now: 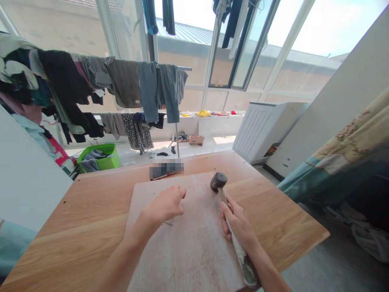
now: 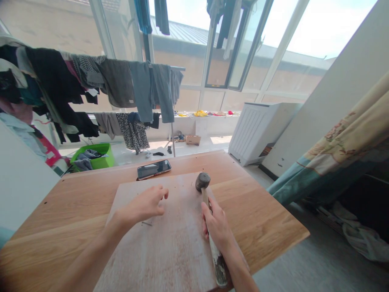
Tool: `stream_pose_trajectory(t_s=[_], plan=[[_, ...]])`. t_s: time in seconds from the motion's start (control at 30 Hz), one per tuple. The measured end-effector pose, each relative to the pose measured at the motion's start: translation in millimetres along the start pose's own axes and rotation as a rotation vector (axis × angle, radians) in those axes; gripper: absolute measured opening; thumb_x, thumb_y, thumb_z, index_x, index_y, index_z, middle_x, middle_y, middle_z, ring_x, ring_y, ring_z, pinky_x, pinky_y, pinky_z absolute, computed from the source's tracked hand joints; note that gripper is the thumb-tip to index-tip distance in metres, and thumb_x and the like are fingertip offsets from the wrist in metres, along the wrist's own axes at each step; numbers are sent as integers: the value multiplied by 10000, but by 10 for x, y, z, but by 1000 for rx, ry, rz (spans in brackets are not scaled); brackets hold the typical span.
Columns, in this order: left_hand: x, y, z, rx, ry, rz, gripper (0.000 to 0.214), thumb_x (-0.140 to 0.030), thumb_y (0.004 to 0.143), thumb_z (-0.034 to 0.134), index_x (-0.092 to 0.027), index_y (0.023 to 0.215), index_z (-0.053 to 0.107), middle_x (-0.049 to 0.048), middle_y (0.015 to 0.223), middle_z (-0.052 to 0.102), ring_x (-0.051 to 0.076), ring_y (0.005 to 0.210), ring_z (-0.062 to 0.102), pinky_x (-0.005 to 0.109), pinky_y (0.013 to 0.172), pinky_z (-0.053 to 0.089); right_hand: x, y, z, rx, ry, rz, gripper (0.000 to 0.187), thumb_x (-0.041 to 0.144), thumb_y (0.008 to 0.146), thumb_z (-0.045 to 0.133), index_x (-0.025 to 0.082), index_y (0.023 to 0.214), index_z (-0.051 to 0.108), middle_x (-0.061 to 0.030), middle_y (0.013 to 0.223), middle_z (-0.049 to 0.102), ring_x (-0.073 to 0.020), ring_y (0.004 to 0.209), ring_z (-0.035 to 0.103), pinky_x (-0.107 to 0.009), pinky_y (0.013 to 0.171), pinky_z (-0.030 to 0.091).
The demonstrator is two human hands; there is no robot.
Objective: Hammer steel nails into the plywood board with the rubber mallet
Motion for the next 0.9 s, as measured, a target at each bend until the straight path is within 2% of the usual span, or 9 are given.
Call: stream_pose_trajectory(t_s=[0.1,0.23,0.3,0.4,0.5,0.57,0.67,0.77,0.9], plan=[[-3,-44,-27,29,100,-6,314,-157,705,655,-182,1018,650,108,1089,675,265,941,663,301,724,467,-28,11,3,2,4,8,220,460,913,492,248,861,519,87,544,466,-98,323,434,-205,279,363],[26,-80,21,70,153,-33,290,-66,726,565,-181,976,658,97,945,718,260,888,684,303,699,460,-49,18,-3,-1,4,10,234,470,904,504,248,831,521,82,523,473,-104,319,432,-212,281,370],[15,-78,31,50,128,-11,288,-51,719,550,-184,944,670,88,909,723,255,867,683,300,691,458,-46,17,-7,-5,5,8,236,473,901,508,249,828,522,77,531,480,-104,325,432,-213,283,374],[-47,-13,-6,-57,-17,84,244,-55,708,553,-183,868,684,66,867,707,226,822,664,286,691,460,-36,14,-7,-4,9,7,232,478,898,513,252,843,528,80,513,464,-109,325,425,-214,281,370],[-107,147,-72,-235,-343,218,200,-60,703,569,-173,821,685,37,849,686,165,760,639,246,697,478,-24,17,-6,0,19,1,233,483,894,521,255,843,525,74,534,474,-112,336,441,-221,286,382],[-83,307,-67,-339,-561,244,185,-66,711,586,-164,830,688,26,827,693,146,737,639,231,703,496,-19,20,-4,2,21,-3,244,488,893,523,257,817,515,73,533,470,-112,334,439,-222,283,378],[-9,555,17,-457,-720,171,143,-89,764,593,-161,826,700,27,801,726,147,737,662,242,726,517,-15,22,0,1,21,-7,259,492,884,537,258,781,500,74,525,460,-110,324,431,-222,273,360],[50,692,83,-562,-747,78,106,-119,795,623,-171,821,712,27,793,746,155,737,682,258,739,531,-12,21,9,4,24,-12,254,491,882,538,256,791,505,74,529,460,-107,317,427,-226,272,363],[86,772,181,-565,-790,39,61,-139,799,656,-176,819,701,25,810,753,147,676,697,247,682,544,-16,21,16,7,29,-8,248,487,895,518,255,808,503,73,543,467,-102,316,422,-221,271,361]])
Point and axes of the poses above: each hand's wrist, its own y-axis towards the middle knuckle, its own z-axis out of the palm, x = y × z, the point moved 9 cm from there along y, towards the middle knuckle
